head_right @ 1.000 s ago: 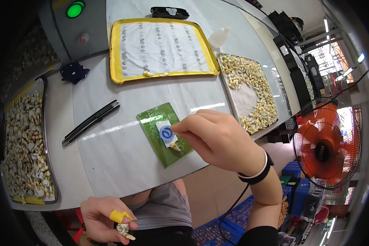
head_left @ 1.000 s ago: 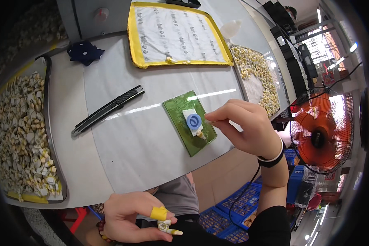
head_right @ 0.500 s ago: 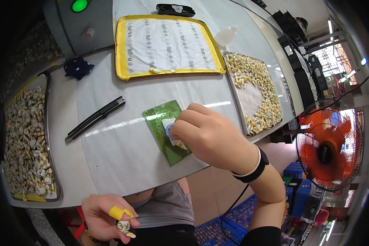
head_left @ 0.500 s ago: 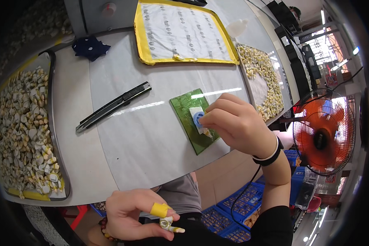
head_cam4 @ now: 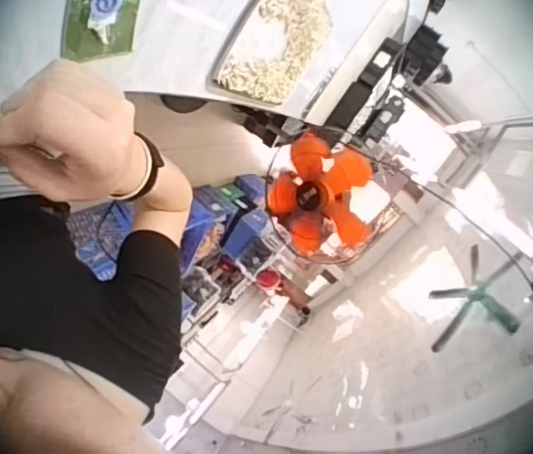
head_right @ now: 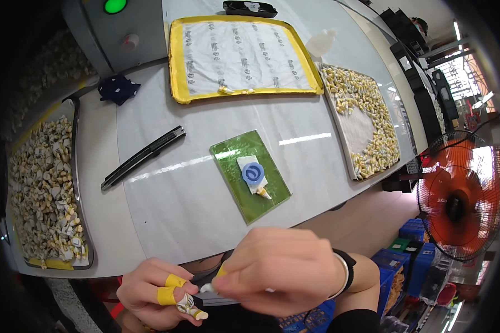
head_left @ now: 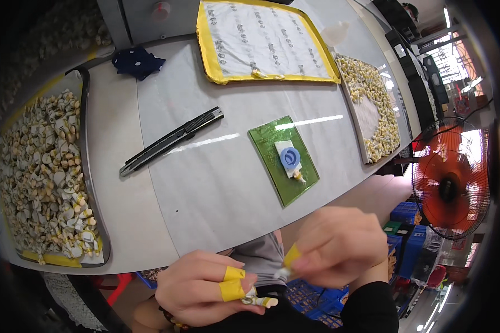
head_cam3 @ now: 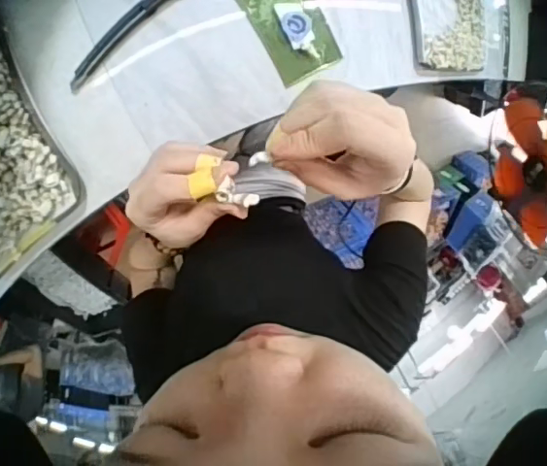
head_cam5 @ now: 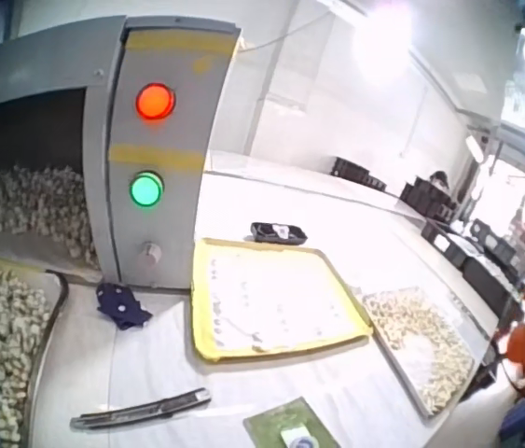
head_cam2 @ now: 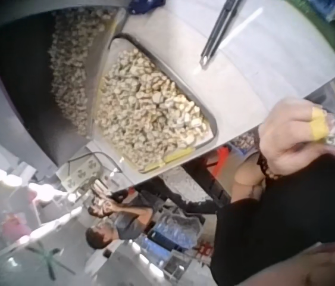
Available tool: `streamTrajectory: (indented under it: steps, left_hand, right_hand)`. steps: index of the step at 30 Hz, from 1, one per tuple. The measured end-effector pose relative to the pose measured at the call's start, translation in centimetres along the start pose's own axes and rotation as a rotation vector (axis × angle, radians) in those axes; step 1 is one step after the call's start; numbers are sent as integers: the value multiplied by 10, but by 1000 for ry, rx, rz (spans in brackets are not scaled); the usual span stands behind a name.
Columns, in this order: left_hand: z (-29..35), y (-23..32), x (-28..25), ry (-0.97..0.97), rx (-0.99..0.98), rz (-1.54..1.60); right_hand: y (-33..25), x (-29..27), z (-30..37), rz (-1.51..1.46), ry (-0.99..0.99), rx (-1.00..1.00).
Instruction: The person assembles small white and yellow plastic components by hand. They pick up a white piece from a tray, attach a yellow piece to it, and place the finished unit into a yellow tray. The process is repeated continuously throughout the clip.
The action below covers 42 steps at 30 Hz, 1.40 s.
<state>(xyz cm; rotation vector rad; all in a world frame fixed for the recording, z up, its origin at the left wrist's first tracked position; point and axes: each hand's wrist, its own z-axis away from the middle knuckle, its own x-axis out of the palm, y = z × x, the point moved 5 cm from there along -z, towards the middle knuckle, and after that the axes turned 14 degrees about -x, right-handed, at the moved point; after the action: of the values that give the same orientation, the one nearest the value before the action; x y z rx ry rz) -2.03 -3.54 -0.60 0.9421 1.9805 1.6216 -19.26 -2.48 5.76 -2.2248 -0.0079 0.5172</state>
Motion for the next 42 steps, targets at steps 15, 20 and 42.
streamTrajectory:
  steps: [15,20,42]
  left_hand:
    - [1,21,7,212,13,-173]
    - [-4,33,5,219,128,-187]
    - [-4,26,5,273,-13,-394]
  right_hand:
    - [-11,18,2,7,-104,-174]
    - [-12,17,-5,-42,-177,-146]
    - [-10,20,6,103,18,-209]
